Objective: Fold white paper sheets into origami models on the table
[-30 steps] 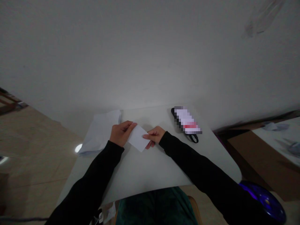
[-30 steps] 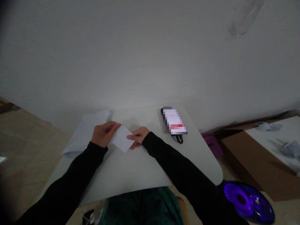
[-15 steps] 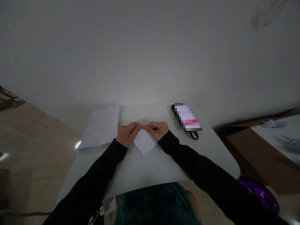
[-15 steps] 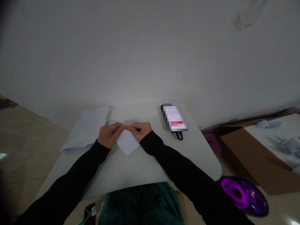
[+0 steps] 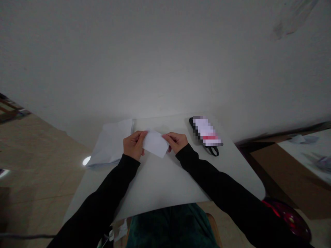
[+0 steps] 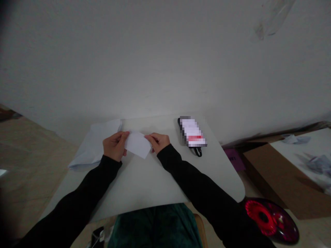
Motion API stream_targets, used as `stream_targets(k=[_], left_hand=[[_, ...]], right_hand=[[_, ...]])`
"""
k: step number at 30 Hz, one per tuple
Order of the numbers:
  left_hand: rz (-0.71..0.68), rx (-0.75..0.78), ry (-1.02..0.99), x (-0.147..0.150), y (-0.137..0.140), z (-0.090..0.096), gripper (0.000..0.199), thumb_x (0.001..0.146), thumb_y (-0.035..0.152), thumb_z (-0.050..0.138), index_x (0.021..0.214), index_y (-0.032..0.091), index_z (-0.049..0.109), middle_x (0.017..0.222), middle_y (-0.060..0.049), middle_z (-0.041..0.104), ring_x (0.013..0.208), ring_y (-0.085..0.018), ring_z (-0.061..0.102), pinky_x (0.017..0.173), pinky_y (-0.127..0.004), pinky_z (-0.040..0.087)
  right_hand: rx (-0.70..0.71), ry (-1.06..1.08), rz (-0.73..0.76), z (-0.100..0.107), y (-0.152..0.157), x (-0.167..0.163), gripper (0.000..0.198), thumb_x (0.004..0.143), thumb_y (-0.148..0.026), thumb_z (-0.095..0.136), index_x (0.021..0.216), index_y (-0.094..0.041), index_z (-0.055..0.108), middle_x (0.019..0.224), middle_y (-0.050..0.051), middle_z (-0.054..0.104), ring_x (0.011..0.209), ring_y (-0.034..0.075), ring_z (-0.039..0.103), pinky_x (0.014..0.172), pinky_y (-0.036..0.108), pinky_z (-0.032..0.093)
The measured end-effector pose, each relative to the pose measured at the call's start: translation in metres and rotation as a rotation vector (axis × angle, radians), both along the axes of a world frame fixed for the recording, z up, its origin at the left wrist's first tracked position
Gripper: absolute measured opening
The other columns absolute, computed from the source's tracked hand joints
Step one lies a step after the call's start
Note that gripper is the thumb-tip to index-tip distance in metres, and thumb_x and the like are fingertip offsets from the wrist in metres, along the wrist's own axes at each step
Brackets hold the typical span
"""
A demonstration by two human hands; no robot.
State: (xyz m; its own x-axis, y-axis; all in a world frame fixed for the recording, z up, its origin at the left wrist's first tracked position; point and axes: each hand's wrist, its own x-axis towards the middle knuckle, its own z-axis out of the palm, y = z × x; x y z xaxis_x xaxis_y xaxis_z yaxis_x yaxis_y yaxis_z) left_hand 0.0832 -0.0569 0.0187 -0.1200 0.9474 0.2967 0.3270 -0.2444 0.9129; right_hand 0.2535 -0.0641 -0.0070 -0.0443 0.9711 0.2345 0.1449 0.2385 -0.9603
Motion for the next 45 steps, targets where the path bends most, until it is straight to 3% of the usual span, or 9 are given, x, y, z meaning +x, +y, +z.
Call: stream_targets(k=[4, 11, 15, 29, 35, 42, 45], left_hand=[[-0.035, 0.021, -0.020, -0.003, 0.004, -0.001, 0.027, 0.083, 0.037, 0.053, 0.070, 0.015, 0.062, 0.035, 0.008, 0.042, 0.024, -0.006, 0.038, 0.025, -0.017, 0.026], [-0.317, -0.031, -0.057, -0.005, 0.009, -0.008, 0.029, 0.087, 0.036, 0.048, 0.103, 0.013, 0.057, 0.038, 0.007, 0.049, 0.028, -0.007, 0.042, 0.029, -0.016, 0.033], [-0.420, -0.064, -0.148, -0.003, 0.007, -0.008, 0.036, 0.087, 0.040, 0.047, 0.110, 0.013, 0.051, 0.043, 0.006, 0.052, 0.033, -0.011, 0.052, 0.030, -0.018, 0.037], [-0.504, -0.032, -0.154, -0.003, 0.005, -0.003, 0.035, 0.084, 0.036, 0.054, 0.111, 0.014, 0.052, 0.060, 0.001, 0.061, 0.047, -0.013, 0.061, 0.036, -0.019, 0.043], [-0.540, -0.054, -0.163, -0.002, 0.001, 0.000, 0.038, 0.089, 0.041, 0.041, 0.112, 0.013, 0.053, 0.079, -0.006, 0.063, 0.057, -0.015, 0.065, 0.038, -0.022, 0.046], [-0.555, -0.062, -0.173, -0.003, 0.002, -0.001, 0.031, 0.086, 0.034, 0.049, 0.109, 0.014, 0.056, 0.073, -0.002, 0.061, 0.056, -0.013, 0.062, 0.042, -0.022, 0.048], [-0.514, -0.035, -0.155, -0.002, 0.003, -0.001, 0.035, 0.078, 0.025, 0.059, 0.112, 0.017, 0.055, 0.083, -0.003, 0.064, 0.061, -0.011, 0.060, 0.048, -0.020, 0.047]], right_hand=[[-0.030, 0.125, 0.021, -0.003, 0.004, -0.002, 0.030, 0.075, -0.044, 0.057, 0.074, -0.015, 0.066, 0.054, -0.003, 0.057, 0.038, 0.009, 0.052, 0.037, 0.021, 0.043], [-0.038, 0.308, -0.218, 0.001, 0.013, 0.003, 0.027, 0.061, -0.042, 0.069, 0.064, -0.015, 0.067, 0.048, -0.002, 0.059, 0.038, 0.009, 0.048, 0.037, 0.024, 0.042], [-0.007, 0.315, -0.285, -0.001, 0.016, 0.008, 0.027, 0.063, -0.042, 0.068, 0.066, -0.015, 0.067, 0.051, -0.001, 0.061, 0.041, 0.009, 0.049, 0.038, 0.023, 0.040], [0.035, 0.240, -0.339, -0.007, 0.021, 0.012, 0.027, 0.065, -0.043, 0.066, 0.067, -0.016, 0.067, 0.050, -0.002, 0.059, 0.043, 0.009, 0.047, 0.041, 0.023, 0.038], [0.057, 0.231, -0.329, -0.007, 0.019, 0.012, 0.025, 0.066, -0.041, 0.066, 0.068, -0.016, 0.068, 0.054, 0.000, 0.062, 0.046, 0.011, 0.052, 0.044, 0.024, 0.040], [0.026, 0.264, -0.375, -0.006, 0.020, 0.010, 0.027, 0.063, -0.042, 0.067, 0.067, -0.016, 0.068, 0.056, 0.001, 0.062, 0.050, 0.012, 0.053, 0.049, 0.026, 0.041], [0.016, 0.277, -0.362, -0.004, 0.018, 0.008, 0.026, 0.064, -0.042, 0.067, 0.068, -0.016, 0.067, 0.055, 0.000, 0.061, 0.048, 0.012, 0.052, 0.047, 0.025, 0.040]])
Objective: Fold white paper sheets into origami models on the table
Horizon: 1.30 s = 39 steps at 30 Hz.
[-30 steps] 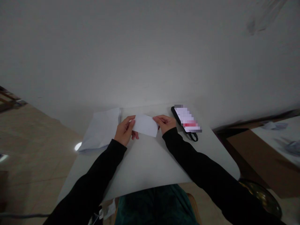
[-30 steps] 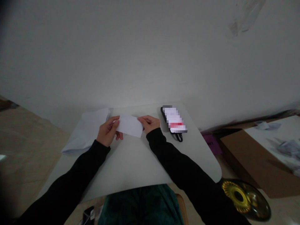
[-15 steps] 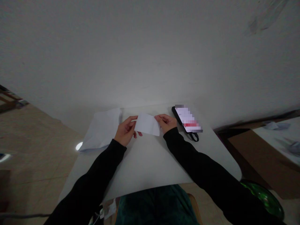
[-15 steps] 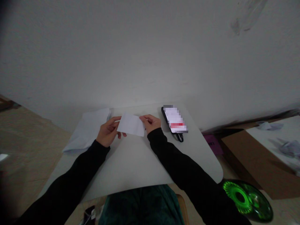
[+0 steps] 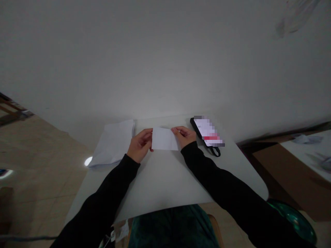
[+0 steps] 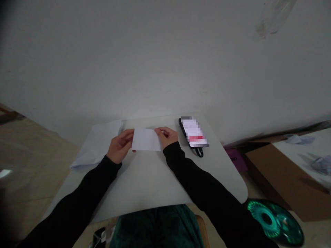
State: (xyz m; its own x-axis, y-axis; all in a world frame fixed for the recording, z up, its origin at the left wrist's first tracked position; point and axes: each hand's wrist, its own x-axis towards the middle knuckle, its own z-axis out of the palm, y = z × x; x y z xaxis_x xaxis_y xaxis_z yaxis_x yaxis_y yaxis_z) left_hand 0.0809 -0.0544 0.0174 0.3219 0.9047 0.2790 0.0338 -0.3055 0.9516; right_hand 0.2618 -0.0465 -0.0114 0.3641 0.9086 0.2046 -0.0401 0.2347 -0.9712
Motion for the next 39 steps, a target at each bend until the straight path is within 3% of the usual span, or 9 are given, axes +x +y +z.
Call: stream_targets(k=[4, 9, 12, 14, 17, 22, 28, 34, 39], left_hand=[[0.099, 0.105, 0.054, 0.001, -0.001, 0.002, 0.056, 0.064, 0.015, 0.068, 0.117, 0.021, 0.052, 0.098, -0.006, 0.065, 0.086, -0.016, 0.062, 0.062, -0.022, 0.048], [0.195, 0.235, 0.071, 0.002, -0.006, 0.006, 0.058, 0.057, 0.014, 0.073, 0.112, 0.021, 0.056, 0.103, -0.006, 0.063, 0.088, -0.017, 0.061, 0.065, -0.023, 0.048], [0.272, 0.322, 0.100, 0.003, -0.010, 0.010, 0.045, 0.062, 0.019, 0.071, 0.105, 0.019, 0.060, 0.102, -0.005, 0.063, 0.089, -0.018, 0.060, 0.075, -0.028, 0.049], [0.355, 0.349, 0.113, 0.003, -0.014, 0.012, 0.038, 0.067, 0.024, 0.067, 0.103, 0.019, 0.060, 0.097, -0.004, 0.064, 0.085, -0.018, 0.060, 0.075, -0.029, 0.049], [0.431, 0.381, 0.120, 0.007, -0.019, 0.012, 0.034, 0.072, 0.026, 0.063, 0.105, 0.019, 0.057, 0.094, -0.003, 0.063, 0.082, -0.017, 0.059, 0.070, -0.028, 0.049], [0.426, 0.610, 0.282, 0.009, -0.023, 0.012, 0.023, 0.072, 0.024, 0.065, 0.095, 0.020, 0.062, 0.087, -0.003, 0.059, 0.080, -0.017, 0.057, 0.070, -0.030, 0.046], [0.514, 1.015, 0.527, -0.011, -0.021, 0.022, 0.026, 0.076, 0.018, 0.064, 0.096, 0.033, 0.067, 0.086, -0.001, 0.064, 0.083, -0.019, 0.056, 0.082, -0.040, 0.038], [0.266, 1.150, 0.892, -0.037, -0.046, 0.012, 0.044, 0.082, 0.011, 0.056, 0.117, 0.038, 0.055, 0.097, 0.002, 0.069, 0.090, -0.018, 0.061, 0.092, -0.041, 0.033], [-0.090, 0.969, 1.009, -0.038, -0.077, -0.005, 0.042, 0.090, 0.008, 0.035, 0.130, 0.019, 0.044, 0.122, -0.009, 0.059, 0.115, -0.018, 0.052, 0.095, -0.036, 0.039]], right_hand=[[0.026, -0.042, 0.084, 0.003, -0.004, -0.002, 0.025, 0.067, -0.041, 0.065, 0.070, -0.016, 0.066, 0.056, -0.001, 0.061, 0.047, 0.010, 0.051, 0.046, 0.023, 0.039], [0.031, -0.188, 0.218, 0.009, -0.012, -0.004, 0.031, 0.078, -0.046, 0.054, 0.079, -0.017, 0.064, 0.057, -0.002, 0.057, 0.043, 0.009, 0.047, 0.040, 0.022, 0.039], [0.200, -0.427, 0.177, 0.016, -0.024, -0.004, 0.036, 0.082, -0.045, 0.049, 0.107, -0.020, 0.059, 0.096, 0.007, 0.064, 0.078, 0.016, 0.060, 0.057, 0.027, 0.049], [0.406, -0.684, 0.133, 0.021, -0.033, -0.004, 0.061, 0.074, -0.050, 0.058, 0.126, -0.021, 0.046, 0.127, 0.013, 0.049, 0.113, 0.025, 0.049, 0.082, 0.040, 0.047], [0.598, -0.996, 0.057, 0.021, -0.043, -0.009, 0.080, 0.066, -0.058, 0.063, 0.133, -0.021, 0.040, 0.141, 0.015, 0.032, 0.124, 0.033, 0.036, 0.095, 0.048, 0.034], [0.767, -1.097, -0.234, 0.017, -0.047, -0.008, 0.036, 0.081, -0.027, 0.059, 0.116, -0.036, 0.056, 0.121, 0.001, 0.057, 0.106, 0.021, 0.051, 0.085, 0.037, 0.037], [0.873, -1.086, -0.224, 0.025, -0.057, 0.022, 0.034, 0.077, -0.018, 0.067, 0.103, -0.039, 0.063, 0.101, -0.005, 0.067, 0.097, 0.017, 0.055, 0.080, 0.033, 0.036], [0.922, -1.205, 0.022, 0.019, -0.076, 0.042, 0.027, 0.082, -0.012, 0.060, 0.102, -0.029, 0.063, 0.097, -0.004, 0.071, 0.096, 0.012, 0.059, 0.079, 0.029, 0.039], [0.852, -1.100, 0.337, -0.002, -0.085, 0.041, 0.015, 0.084, -0.015, 0.057, 0.097, -0.019, 0.062, 0.090, 0.002, 0.071, 0.095, 0.012, 0.061, 0.079, 0.029, 0.043]])
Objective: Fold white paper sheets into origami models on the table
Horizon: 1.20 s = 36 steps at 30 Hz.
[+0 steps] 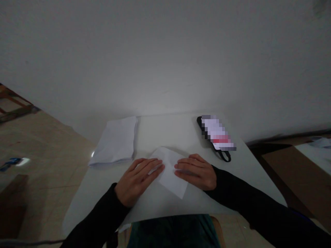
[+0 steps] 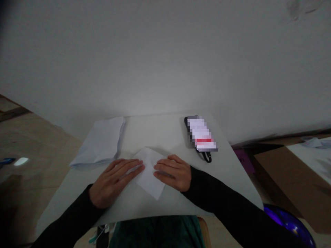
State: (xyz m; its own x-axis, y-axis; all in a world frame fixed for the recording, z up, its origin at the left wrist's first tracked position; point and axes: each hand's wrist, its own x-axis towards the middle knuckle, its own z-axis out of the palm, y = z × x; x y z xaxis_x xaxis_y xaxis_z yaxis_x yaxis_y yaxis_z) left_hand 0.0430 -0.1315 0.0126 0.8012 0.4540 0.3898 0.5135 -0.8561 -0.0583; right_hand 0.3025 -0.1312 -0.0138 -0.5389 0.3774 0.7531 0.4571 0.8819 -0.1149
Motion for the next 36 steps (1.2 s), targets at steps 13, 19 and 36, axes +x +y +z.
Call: stream_targets(k=[13, 19, 36], left_hand=[[0.173, -0.300, -0.045, 0.018, -0.052, -0.010, 0.043, 0.079, 0.025, 0.054, 0.121, 0.015, 0.050, 0.136, -0.014, 0.046, 0.129, -0.026, 0.038, 0.099, -0.049, 0.044], [0.330, -0.395, -0.253, 0.031, -0.056, -0.018, 0.014, 0.078, 0.034, 0.059, 0.086, 0.023, 0.058, 0.130, -0.010, 0.052, 0.122, -0.027, 0.047, 0.095, -0.055, 0.047], [0.562, -0.428, -0.383, 0.041, -0.053, -0.025, 0.005, 0.084, 0.027, 0.054, 0.082, 0.028, 0.058, 0.114, 0.000, 0.064, 0.103, -0.022, 0.061, 0.080, -0.047, 0.055]], right_hand=[[-0.326, -0.034, 0.219, -0.011, -0.010, 0.005, 0.016, 0.081, -0.028, 0.055, 0.088, -0.017, 0.064, 0.090, 0.009, 0.066, 0.089, 0.019, 0.060, 0.073, 0.035, 0.047], [-0.506, 0.032, 0.188, -0.007, -0.010, 0.003, 0.014, 0.083, -0.029, 0.056, 0.083, -0.019, 0.066, 0.081, 0.006, 0.061, 0.077, 0.016, 0.056, 0.068, 0.033, 0.045], [-0.802, 0.111, -0.175, -0.003, -0.013, -0.021, 0.024, 0.082, -0.023, 0.057, 0.058, -0.019, 0.056, 0.062, 0.003, 0.051, 0.065, 0.017, 0.046, 0.061, 0.035, 0.041]])
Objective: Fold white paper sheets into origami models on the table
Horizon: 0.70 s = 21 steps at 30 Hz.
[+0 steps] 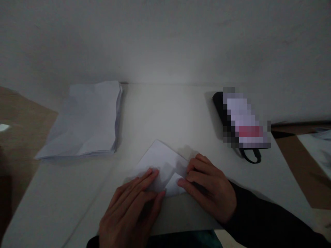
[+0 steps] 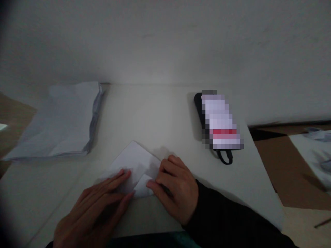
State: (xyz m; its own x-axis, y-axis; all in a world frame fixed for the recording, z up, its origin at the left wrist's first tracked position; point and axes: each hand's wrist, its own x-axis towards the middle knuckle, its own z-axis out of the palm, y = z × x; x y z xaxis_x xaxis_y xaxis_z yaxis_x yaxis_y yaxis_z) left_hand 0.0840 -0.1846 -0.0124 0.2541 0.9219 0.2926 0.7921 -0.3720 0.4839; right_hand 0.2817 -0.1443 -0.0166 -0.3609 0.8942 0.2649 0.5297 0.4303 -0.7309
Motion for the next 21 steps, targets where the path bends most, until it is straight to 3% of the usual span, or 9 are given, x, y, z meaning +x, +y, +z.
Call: stream_targets(k=[9, 15, 21], left_hand=[[-0.080, 0.018, -0.009, -0.005, 0.003, 0.001, 0.010, 0.083, 0.022, 0.057, 0.092, 0.021, 0.061, 0.114, -0.002, 0.064, 0.104, -0.019, 0.060, 0.083, -0.036, 0.052], [-0.088, 0.007, -0.032, -0.006, 0.002, -0.003, 0.016, 0.082, 0.022, 0.060, 0.098, 0.021, 0.061, 0.117, -0.001, 0.062, 0.109, -0.016, 0.057, 0.089, -0.033, 0.048], [-0.082, -0.010, -0.026, -0.005, 0.002, -0.003, 0.013, 0.083, 0.020, 0.058, 0.096, 0.021, 0.061, 0.118, 0.000, 0.062, 0.110, -0.015, 0.056, 0.090, -0.034, 0.046]], right_hand=[[-0.141, -0.056, -0.087, 0.008, 0.000, -0.007, 0.025, 0.080, -0.019, 0.059, 0.056, -0.017, 0.056, 0.061, 0.001, 0.051, 0.067, 0.014, 0.044, 0.065, 0.033, 0.036], [-0.245, -0.092, -0.108, 0.016, 0.003, -0.010, 0.029, 0.080, -0.025, 0.063, 0.052, -0.017, 0.058, 0.061, -0.001, 0.054, 0.071, 0.014, 0.045, 0.070, 0.036, 0.029], [-0.244, -0.162, -0.151, 0.016, 0.002, -0.011, 0.029, 0.079, -0.027, 0.064, 0.052, -0.017, 0.058, 0.060, -0.001, 0.054, 0.073, 0.016, 0.043, 0.070, 0.036, 0.026]])
